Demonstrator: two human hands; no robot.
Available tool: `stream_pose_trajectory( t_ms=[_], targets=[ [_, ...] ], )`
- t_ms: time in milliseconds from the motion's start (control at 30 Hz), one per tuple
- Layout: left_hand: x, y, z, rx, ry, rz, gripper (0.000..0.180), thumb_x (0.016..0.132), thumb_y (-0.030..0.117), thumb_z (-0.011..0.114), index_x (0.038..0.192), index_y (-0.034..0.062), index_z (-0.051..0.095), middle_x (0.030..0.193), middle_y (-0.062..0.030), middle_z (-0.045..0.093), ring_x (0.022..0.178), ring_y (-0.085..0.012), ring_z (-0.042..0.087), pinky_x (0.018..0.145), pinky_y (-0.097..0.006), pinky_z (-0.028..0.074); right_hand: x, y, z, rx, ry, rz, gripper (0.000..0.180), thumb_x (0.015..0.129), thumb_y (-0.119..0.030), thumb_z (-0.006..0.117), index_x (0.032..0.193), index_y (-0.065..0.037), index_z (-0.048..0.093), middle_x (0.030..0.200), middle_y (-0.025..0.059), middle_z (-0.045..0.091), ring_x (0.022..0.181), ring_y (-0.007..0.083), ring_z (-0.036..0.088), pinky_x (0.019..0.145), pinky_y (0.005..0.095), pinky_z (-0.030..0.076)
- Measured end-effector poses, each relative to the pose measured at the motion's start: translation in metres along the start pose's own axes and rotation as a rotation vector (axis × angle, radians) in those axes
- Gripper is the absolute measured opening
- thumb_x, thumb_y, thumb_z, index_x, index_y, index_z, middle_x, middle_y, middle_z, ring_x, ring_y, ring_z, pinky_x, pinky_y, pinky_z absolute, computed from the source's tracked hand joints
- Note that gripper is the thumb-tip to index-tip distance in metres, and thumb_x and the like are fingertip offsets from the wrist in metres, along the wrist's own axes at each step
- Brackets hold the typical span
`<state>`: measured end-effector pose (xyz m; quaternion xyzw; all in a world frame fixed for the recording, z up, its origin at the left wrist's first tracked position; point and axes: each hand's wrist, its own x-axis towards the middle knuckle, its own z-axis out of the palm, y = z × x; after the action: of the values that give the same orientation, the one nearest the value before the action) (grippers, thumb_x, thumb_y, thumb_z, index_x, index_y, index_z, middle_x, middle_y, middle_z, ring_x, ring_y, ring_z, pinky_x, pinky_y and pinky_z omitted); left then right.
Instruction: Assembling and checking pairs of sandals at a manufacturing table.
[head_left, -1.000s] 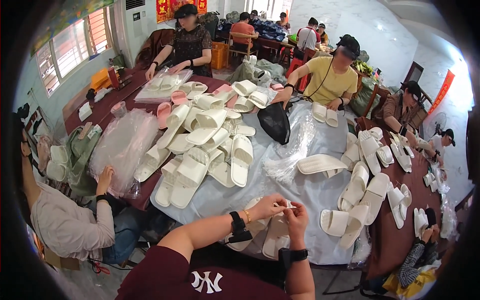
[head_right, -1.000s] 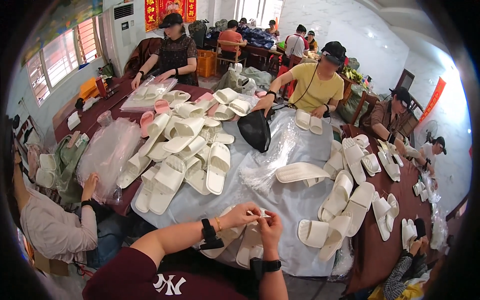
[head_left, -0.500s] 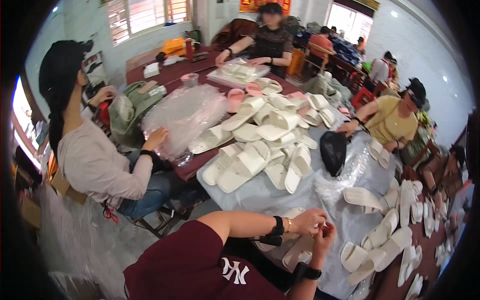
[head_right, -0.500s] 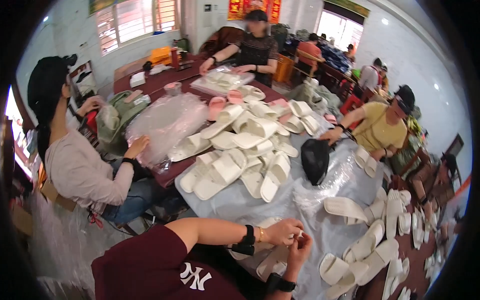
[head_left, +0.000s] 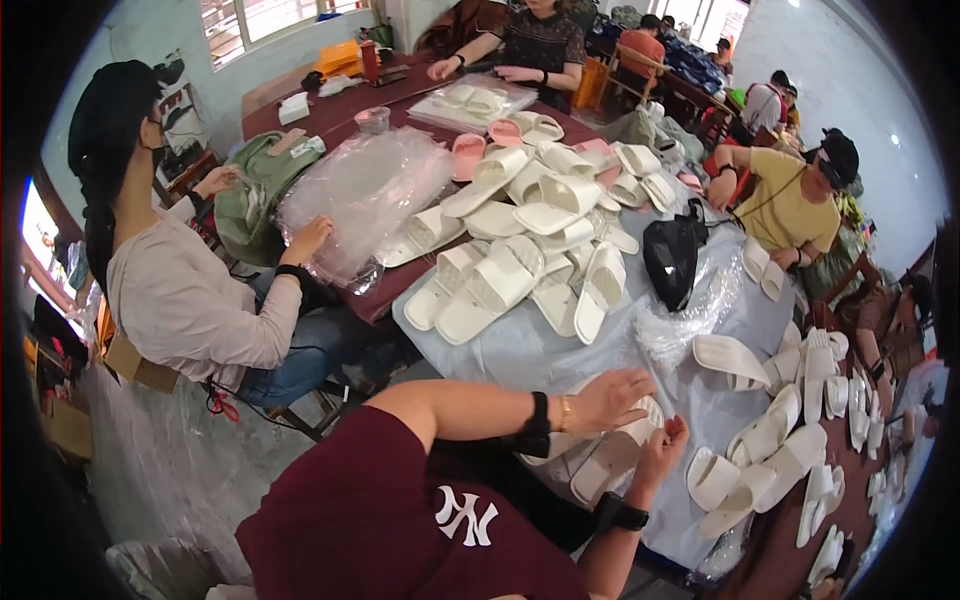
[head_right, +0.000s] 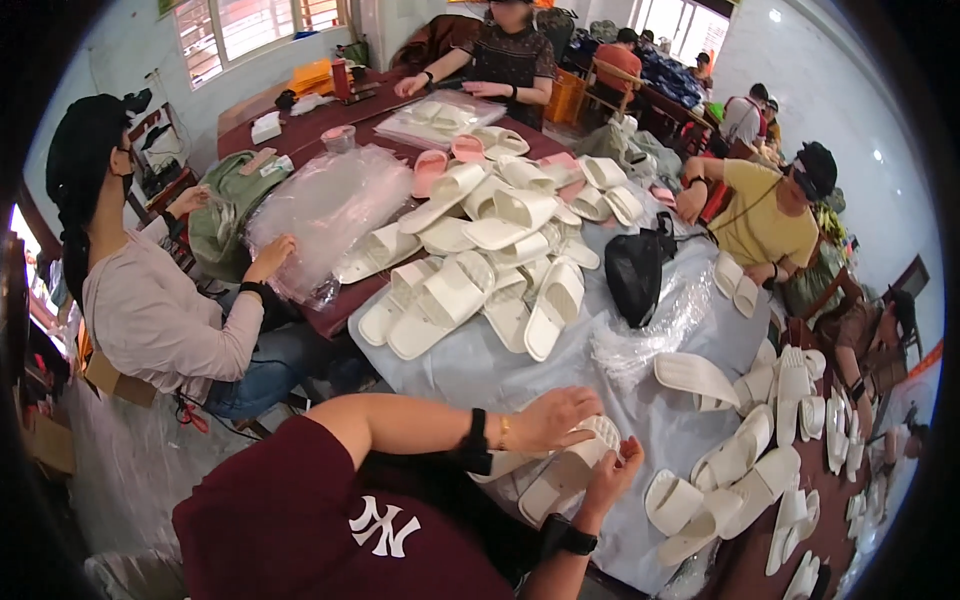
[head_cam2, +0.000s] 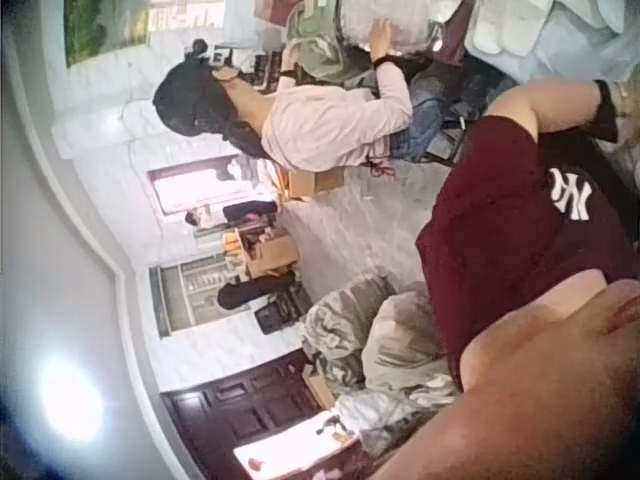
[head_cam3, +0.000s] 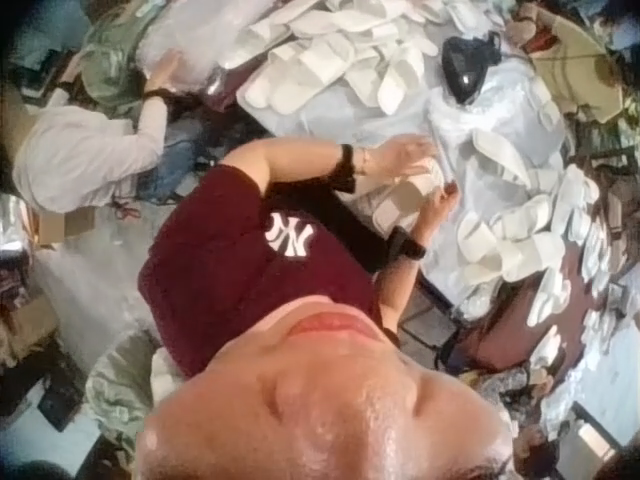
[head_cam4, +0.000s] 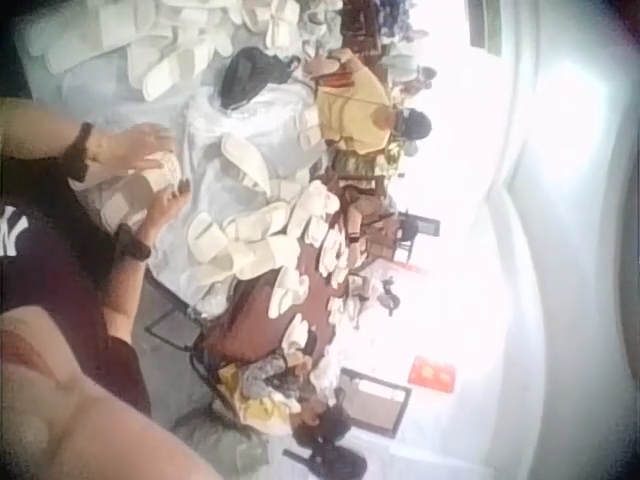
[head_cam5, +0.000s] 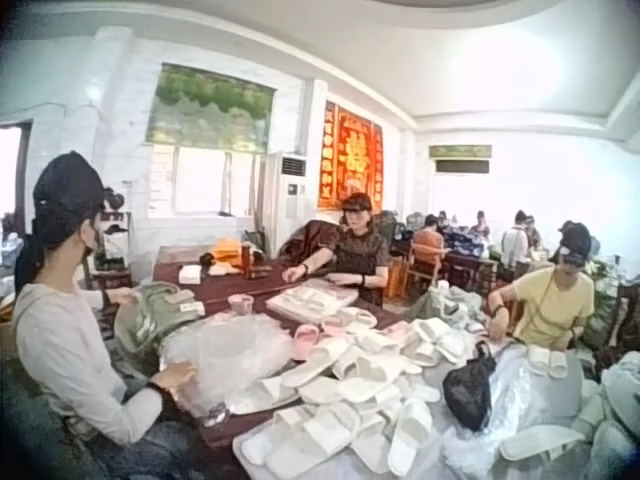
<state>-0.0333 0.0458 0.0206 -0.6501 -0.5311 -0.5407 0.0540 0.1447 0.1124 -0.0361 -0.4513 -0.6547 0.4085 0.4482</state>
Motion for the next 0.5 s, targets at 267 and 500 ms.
stream_pose_trajectory(
  t_ms=[267, 500],
  targets=[
    [-0.071, 0.005, -0.034, 0.197, -0.779, -0.226, 0.036, 0.083, 0.037, 0.058, 0.076, 0.0011, 0.060, 0.061, -0.0169, 0.060, 0.056, -0.0351, 0.061, 0.054, -0.044, 0.049, -0.019, 0.031, -0.008, 0.036, 0.019, 0.066, 0.032, 0.089, -0.011, 0.054, 0.117, 0.003, 0.049, 0.105, 0.0098, 0.057, 0.093, 0.0169, 0.055, 0.082, 0.0291, 0.045],
    [-0.062, -0.009, -0.018, 0.215, -0.580, -0.430, 0.021, 0.076, 0.023, 0.058, 0.072, 0.0029, 0.060, 0.064, -0.0204, 0.062, 0.062, -0.0364, 0.063, 0.056, -0.045, 0.049, -0.034, 0.020, -0.005, 0.110, -0.197, 0.157, 0.021, 0.092, -0.015, 0.052, 0.108, -0.001, 0.056, 0.094, 0.0057, 0.059, 0.080, 0.0109, 0.055, 0.068, 0.0246, 0.045]
  ],
)
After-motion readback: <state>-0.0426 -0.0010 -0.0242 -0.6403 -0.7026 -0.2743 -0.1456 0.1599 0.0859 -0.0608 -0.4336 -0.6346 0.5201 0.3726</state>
